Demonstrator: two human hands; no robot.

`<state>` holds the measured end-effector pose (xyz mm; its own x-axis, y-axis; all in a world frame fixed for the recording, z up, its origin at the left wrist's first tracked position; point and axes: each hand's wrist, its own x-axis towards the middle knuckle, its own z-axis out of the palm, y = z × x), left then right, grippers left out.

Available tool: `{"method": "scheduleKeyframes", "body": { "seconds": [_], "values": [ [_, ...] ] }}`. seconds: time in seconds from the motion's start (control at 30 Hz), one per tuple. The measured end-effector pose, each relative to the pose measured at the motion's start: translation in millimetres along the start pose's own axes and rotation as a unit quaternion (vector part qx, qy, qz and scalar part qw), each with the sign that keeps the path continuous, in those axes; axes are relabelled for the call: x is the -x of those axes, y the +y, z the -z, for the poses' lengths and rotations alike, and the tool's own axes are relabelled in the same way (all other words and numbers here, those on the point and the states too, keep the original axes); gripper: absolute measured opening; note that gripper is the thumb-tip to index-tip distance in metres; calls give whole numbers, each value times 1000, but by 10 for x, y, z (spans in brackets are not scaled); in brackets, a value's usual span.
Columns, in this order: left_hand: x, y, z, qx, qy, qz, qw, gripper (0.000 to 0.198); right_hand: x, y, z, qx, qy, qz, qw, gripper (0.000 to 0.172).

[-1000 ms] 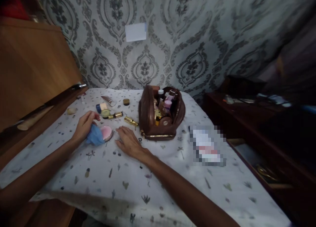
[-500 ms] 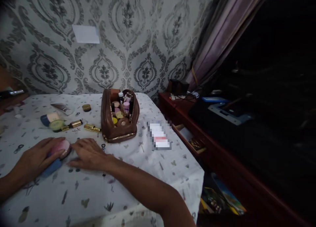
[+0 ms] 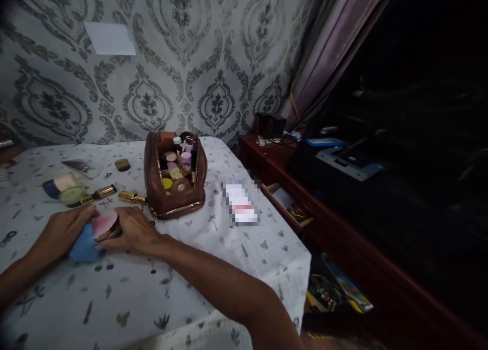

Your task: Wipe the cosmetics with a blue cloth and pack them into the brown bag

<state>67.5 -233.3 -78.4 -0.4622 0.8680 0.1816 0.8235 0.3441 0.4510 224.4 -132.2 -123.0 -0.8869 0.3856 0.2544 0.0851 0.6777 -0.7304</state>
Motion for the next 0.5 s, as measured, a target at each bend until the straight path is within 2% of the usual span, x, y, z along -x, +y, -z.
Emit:
{"method": "scheduleKeyframes", "body": {
  "seconds": [0.17,0.23,0.33,0.4,0.43,0.5],
  "values": [
    [-35,-95,41,-9,24,11,1000,54,9,14,-2,9,-16,43,999,66],
    [-41,-202,77,19,-9,-28,999,52,4,21,-5,10,-19,39,999,66],
    [-34,-452,128,40,-71,-132,988,57,-3,34,-9,5,-19,34,999,64],
    [-28,-634,159,28,-81,-150,985,59,-3,44,-11,1,-16,34,999,62],
    [-29,-714,175,24,-99,-149,984,54,-2,49,-11,-1,-14,33,999,62],
    [-43,-830,214,19,-101,-133,986,45,3,57,-11,-7,-12,33,999,64]
  ]
}}
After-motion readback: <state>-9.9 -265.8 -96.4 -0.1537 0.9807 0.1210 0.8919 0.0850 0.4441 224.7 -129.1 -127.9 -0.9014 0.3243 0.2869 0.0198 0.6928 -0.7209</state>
